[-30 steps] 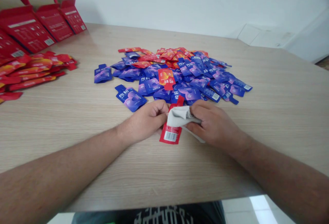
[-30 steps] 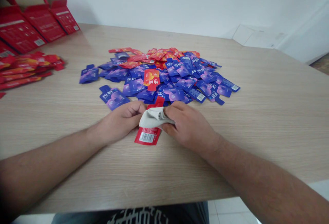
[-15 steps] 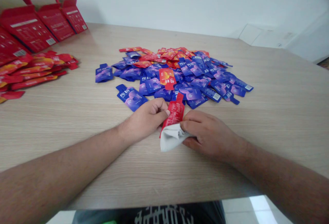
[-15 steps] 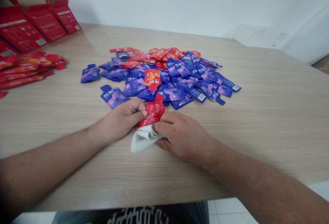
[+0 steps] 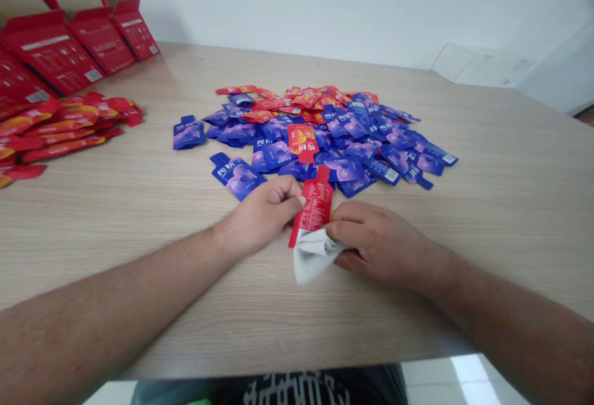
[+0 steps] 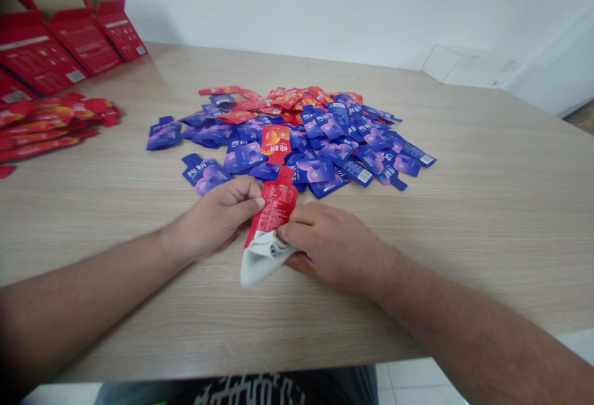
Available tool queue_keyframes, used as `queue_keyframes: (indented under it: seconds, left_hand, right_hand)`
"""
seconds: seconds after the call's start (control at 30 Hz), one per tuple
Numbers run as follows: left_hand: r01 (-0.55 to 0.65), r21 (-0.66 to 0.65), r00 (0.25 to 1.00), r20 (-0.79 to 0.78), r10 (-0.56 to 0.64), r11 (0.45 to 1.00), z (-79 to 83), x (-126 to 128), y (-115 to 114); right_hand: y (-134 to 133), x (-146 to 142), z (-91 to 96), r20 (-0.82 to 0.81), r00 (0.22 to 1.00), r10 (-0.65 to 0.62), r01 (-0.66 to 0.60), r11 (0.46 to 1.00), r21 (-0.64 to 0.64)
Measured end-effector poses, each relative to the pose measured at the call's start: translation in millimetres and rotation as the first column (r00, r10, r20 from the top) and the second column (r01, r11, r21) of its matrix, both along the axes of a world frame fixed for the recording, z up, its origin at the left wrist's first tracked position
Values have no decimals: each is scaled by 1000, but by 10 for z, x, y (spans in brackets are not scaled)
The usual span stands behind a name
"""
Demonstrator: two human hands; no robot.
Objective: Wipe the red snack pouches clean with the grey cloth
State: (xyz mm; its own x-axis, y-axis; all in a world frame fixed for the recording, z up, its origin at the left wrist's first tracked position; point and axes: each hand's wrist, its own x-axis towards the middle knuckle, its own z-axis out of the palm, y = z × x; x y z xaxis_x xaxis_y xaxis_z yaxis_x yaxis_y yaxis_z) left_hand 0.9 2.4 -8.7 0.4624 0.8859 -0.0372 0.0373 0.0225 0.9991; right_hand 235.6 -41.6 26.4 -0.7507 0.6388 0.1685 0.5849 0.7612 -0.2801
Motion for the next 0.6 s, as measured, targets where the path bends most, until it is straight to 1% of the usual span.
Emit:
queue_keyframes:
  seconds: [0.07, 0.13, 0.17, 0.2, 0.23, 0.3, 0.37, 0.4, 0.43, 0.47, 0.53, 0.6]
  left_hand:
    - [4, -11, 1000, 6, -4, 1000, 0, -1, 3]
    - [-2, -21, 1000, -1, 2, 1000, 3, 0, 7]
    - [-8, -23, 1000, -7, 8, 1000, 2, 0, 10]
    - [-17, -22, 1000, -10, 16, 1000, 1, 1, 13]
    - [-25, -18, 1000, -10, 25, 1000, -1, 3, 15]
    - [-40, -8, 999, -1, 40, 999, -7, 6, 19]
    - [-45, 4, 999, 5, 45, 999, -9, 8, 20]
    - [-42, 9, 999, 4, 42, 999, -9, 7, 20]
    - [-36, 14, 999, -1, 36, 999, -9, 6, 20]
    - [-30, 17, 999, -9, 30, 999, -9, 4, 20]
    - [-26, 18, 999, -25, 26, 1000, -12, -3, 21]
    - [-37, 17, 999, -33, 37, 999, -22, -8, 26]
  right_hand:
    - [37, 27, 2, -15, 996, -91, 91, 995, 35]
    - [95, 65, 2, -51, 976, -210, 214, 974, 81]
    - [118, 79, 1, -64, 967, -246, 251, 964, 92]
    - [131, 87, 1, -70, 964, -258, 264, 960, 93]
    - [133, 88, 2, -64, 968, -242, 247, 965, 84]
    - [109, 74, 4, -31, 990, -140, 141, 989, 45]
    - [78, 58, 8, 2, 999, -32, 32, 999, 8]
    - [71, 56, 8, 10, 1000, -12, 12, 1000, 1]
    - [73, 58, 8, 10, 1000, -25, 25, 1000, 4]
    - [83, 65, 7, 2, 998, -69, 69, 997, 16]
    - [117, 83, 1, -28, 980, -196, 198, 979, 58]
    - [137, 89, -7, -49, 961, -273, 276, 957, 84]
